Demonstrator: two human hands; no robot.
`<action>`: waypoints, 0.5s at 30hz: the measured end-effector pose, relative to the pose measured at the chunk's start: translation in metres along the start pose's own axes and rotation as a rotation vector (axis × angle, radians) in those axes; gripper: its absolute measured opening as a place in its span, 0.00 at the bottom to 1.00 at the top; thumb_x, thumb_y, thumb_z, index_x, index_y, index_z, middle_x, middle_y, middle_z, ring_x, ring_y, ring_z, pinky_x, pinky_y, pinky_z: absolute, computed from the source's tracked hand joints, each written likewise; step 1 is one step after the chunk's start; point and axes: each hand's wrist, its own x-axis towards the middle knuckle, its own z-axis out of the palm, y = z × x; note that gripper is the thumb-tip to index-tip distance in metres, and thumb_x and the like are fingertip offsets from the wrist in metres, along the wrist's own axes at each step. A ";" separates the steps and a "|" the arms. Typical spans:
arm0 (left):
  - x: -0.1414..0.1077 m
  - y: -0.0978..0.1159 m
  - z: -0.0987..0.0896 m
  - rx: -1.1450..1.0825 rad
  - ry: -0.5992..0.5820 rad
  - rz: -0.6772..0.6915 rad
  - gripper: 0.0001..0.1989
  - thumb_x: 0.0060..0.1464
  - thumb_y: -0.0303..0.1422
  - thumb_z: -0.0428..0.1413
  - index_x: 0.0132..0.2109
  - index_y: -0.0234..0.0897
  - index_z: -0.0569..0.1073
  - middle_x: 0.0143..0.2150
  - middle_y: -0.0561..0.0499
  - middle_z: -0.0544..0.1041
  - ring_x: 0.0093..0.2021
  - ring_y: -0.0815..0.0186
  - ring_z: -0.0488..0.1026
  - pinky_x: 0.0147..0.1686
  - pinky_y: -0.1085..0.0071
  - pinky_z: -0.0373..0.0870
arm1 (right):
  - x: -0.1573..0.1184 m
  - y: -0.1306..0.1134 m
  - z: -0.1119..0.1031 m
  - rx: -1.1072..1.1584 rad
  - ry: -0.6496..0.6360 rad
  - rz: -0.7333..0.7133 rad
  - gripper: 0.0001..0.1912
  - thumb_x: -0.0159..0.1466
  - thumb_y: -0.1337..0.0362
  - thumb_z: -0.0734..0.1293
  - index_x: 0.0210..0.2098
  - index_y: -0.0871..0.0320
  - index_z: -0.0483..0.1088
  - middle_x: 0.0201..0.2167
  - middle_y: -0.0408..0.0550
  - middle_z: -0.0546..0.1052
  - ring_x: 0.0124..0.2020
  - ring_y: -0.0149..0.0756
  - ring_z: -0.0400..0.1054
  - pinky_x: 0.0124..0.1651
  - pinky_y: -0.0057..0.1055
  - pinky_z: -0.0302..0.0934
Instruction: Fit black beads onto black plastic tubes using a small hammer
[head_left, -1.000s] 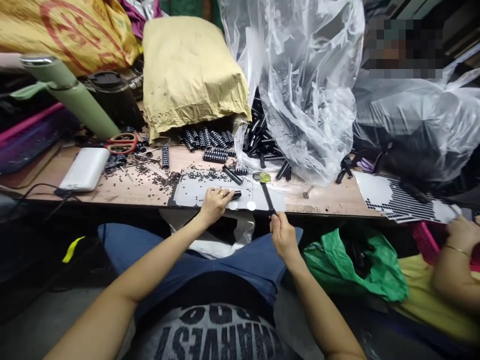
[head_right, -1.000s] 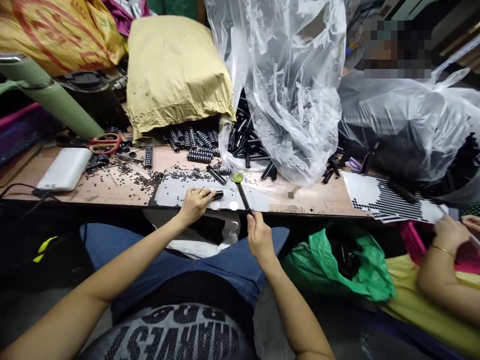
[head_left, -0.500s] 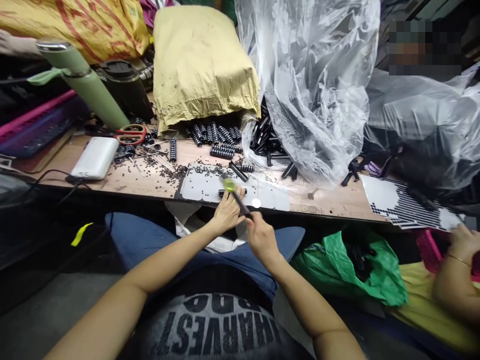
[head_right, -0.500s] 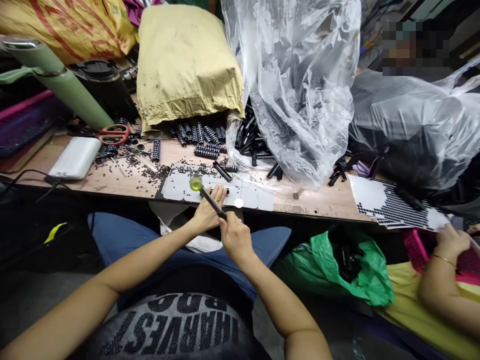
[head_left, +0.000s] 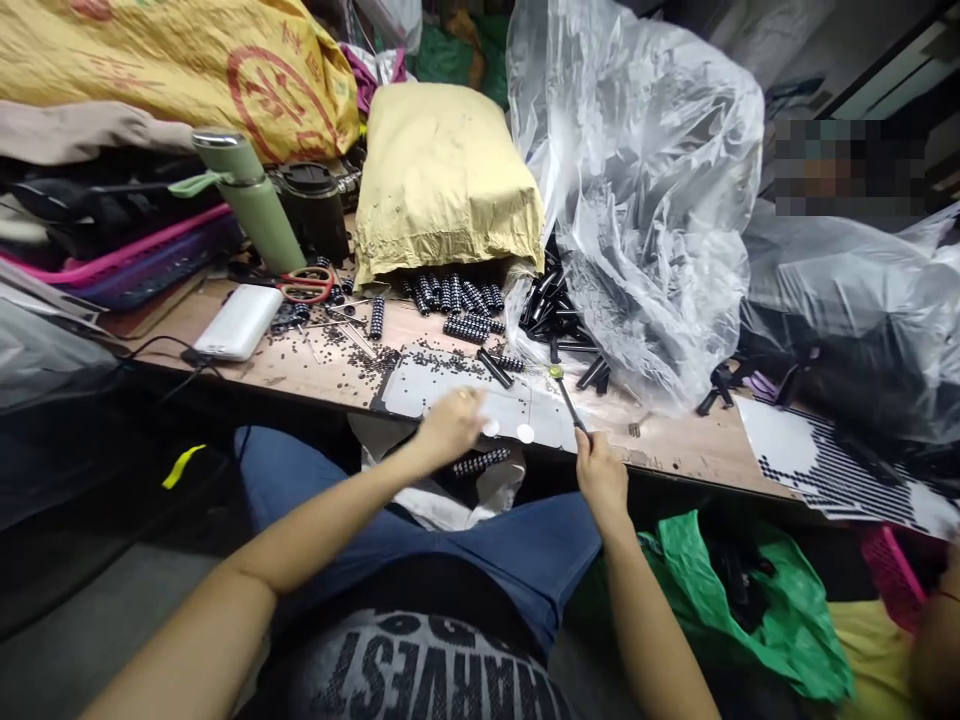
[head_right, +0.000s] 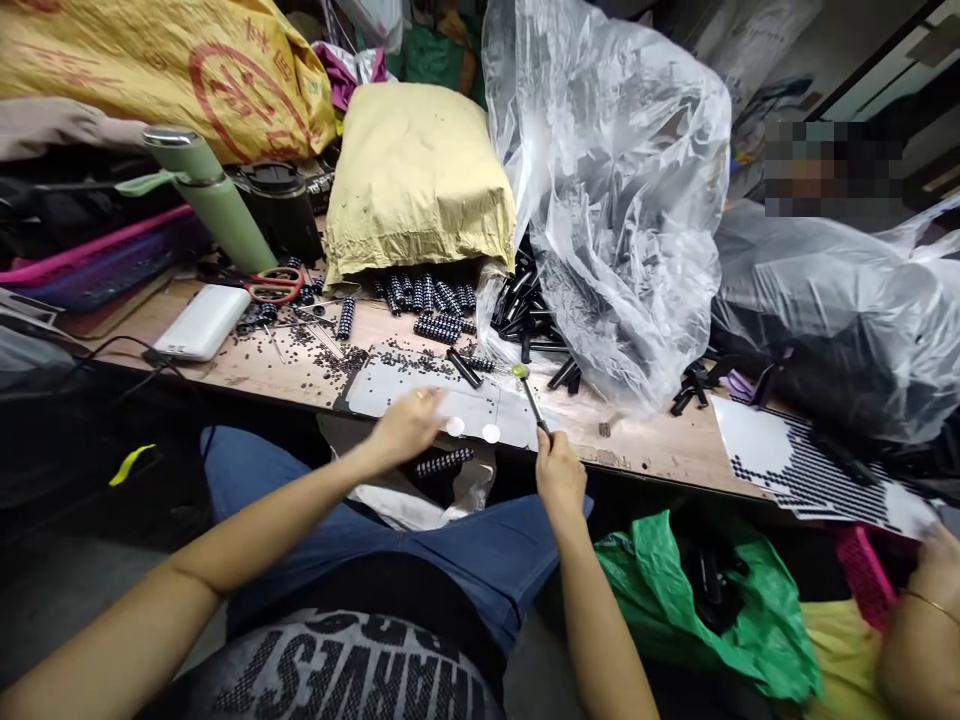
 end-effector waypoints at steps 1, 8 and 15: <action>0.011 -0.020 -0.014 -0.002 0.062 -0.134 0.25 0.61 0.39 0.49 0.61 0.28 0.63 0.51 0.33 0.71 0.50 0.51 0.69 0.46 0.58 0.68 | 0.007 0.008 0.006 -0.029 0.024 0.022 0.21 0.71 0.51 0.52 0.42 0.60 0.67 0.29 0.53 0.76 0.28 0.39 0.68 0.30 0.31 0.46; 0.091 -0.163 -0.068 0.210 0.148 -0.780 0.26 0.55 0.33 0.51 0.57 0.19 0.62 0.52 0.22 0.69 0.55 0.40 0.65 0.50 0.49 0.63 | 0.049 0.023 0.026 -0.010 0.227 -0.089 0.16 0.69 0.56 0.57 0.41 0.61 0.70 0.41 0.57 0.74 0.45 0.45 0.65 0.44 0.34 0.55; 0.050 -0.125 -0.061 0.324 0.142 -0.528 0.21 0.54 0.24 0.45 0.54 0.18 0.63 0.46 0.24 0.71 0.46 0.44 0.72 0.43 0.54 0.67 | 0.111 0.003 0.017 0.166 0.257 -0.096 0.12 0.65 0.62 0.62 0.44 0.62 0.69 0.44 0.57 0.73 0.48 0.46 0.63 0.49 0.36 0.57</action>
